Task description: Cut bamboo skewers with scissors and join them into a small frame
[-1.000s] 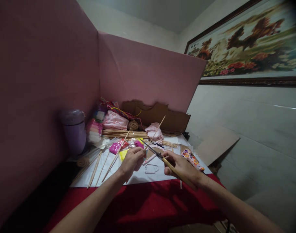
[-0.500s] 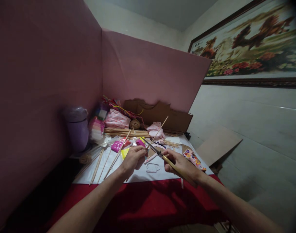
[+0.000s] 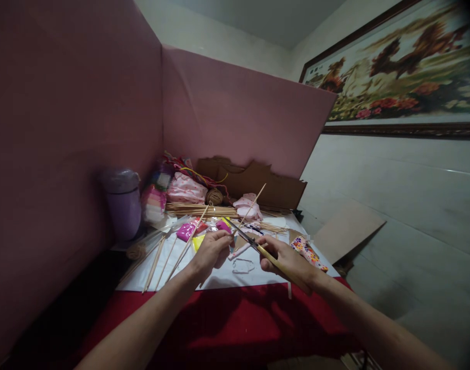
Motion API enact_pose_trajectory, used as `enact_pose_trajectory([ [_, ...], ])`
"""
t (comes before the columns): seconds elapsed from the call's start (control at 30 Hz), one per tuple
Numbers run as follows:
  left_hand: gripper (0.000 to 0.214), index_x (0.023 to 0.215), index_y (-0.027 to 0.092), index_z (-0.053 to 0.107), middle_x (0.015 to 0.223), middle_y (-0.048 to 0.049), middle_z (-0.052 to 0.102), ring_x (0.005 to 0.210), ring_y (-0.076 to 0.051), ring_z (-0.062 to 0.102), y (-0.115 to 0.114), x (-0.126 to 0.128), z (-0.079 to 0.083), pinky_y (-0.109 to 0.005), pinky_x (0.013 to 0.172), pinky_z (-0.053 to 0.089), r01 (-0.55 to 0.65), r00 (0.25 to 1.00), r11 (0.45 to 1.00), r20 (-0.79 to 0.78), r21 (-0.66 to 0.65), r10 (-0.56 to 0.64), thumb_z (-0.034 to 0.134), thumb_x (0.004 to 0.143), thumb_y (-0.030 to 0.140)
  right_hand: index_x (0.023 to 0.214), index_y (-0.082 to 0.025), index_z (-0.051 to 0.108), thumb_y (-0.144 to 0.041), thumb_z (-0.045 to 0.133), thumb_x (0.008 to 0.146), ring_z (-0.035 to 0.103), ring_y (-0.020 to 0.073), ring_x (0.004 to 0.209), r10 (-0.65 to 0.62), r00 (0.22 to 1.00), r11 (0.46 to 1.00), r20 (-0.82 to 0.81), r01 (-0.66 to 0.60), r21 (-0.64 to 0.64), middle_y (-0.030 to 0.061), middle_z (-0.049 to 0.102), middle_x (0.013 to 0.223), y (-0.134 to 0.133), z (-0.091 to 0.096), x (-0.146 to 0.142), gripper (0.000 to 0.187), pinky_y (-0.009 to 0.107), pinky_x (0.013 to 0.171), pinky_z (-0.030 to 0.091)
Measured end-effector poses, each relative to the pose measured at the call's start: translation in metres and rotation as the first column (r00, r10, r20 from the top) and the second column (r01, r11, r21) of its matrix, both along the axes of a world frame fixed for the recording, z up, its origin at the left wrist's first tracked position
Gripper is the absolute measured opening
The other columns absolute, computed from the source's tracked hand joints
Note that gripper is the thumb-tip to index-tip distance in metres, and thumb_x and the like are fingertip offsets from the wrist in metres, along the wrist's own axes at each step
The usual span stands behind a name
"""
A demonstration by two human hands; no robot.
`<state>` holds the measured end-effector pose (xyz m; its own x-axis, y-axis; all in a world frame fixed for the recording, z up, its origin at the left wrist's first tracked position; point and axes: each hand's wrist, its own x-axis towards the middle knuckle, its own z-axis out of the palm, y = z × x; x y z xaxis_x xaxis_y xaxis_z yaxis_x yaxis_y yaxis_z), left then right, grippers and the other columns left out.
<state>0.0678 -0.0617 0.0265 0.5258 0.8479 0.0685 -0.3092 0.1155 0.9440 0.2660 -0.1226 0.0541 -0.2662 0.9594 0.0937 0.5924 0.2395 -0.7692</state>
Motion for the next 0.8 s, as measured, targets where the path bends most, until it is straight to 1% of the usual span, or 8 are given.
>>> enact_pose_trajectory([
  [0.2, 0.022, 0.064, 0.017, 0.049, 0.038, 0.0114, 0.023, 0.033, -0.002, 0.014, 0.0011, -0.0012, -0.0006, -0.017, 0.032, 0.009, 0.0, 1.0, 1.0, 0.001, -0.01, 0.0, 0.059, 0.071, 0.035, 0.099, -0.018, 0.048, -0.066, 0.059, 0.068, 0.043, 0.0119, 0.059, 0.049, 0.999, 0.999, -0.003, -0.049, -0.001, -0.0027, 0.049, 0.067, 0.0043, -0.0053, 0.0032, 0.059, 0.023, 0.052, 0.033],
  [0.4, 0.02, 0.062, 0.017, 0.049, 0.037, 0.011, 0.025, 0.032, -0.002, 0.015, 0.0011, -0.0007, 0.0001, -0.017, 0.031, 0.009, -0.007, 1.0, 1.0, -0.006, -0.006, 0.007, 0.058, 0.071, 0.032, 0.101, -0.018, 0.047, -0.064, 0.059, 0.07, 0.044, 0.0119, 0.062, 0.051, 0.999, 0.998, -0.02, -0.05, 0.023, -0.0012, 0.052, 0.072, 0.0056, -0.0063, 0.0028, 0.057, 0.023, 0.055, 0.035],
  [0.8, 0.017, 0.063, 0.016, 0.049, 0.038, 0.0108, 0.025, 0.031, -0.002, 0.016, 0.0008, -0.0018, 0.0001, -0.017, 0.032, 0.009, -0.012, 1.0, 1.0, -0.026, 0.002, 0.012, 0.056, 0.072, 0.03, 0.099, -0.017, 0.049, -0.065, 0.057, 0.07, 0.045, 0.0123, 0.062, 0.053, 0.998, 0.998, 0.018, -0.054, 0.027, -0.0014, 0.052, 0.069, 0.0066, -0.0046, -0.0003, 0.057, 0.023, 0.055, 0.034],
])
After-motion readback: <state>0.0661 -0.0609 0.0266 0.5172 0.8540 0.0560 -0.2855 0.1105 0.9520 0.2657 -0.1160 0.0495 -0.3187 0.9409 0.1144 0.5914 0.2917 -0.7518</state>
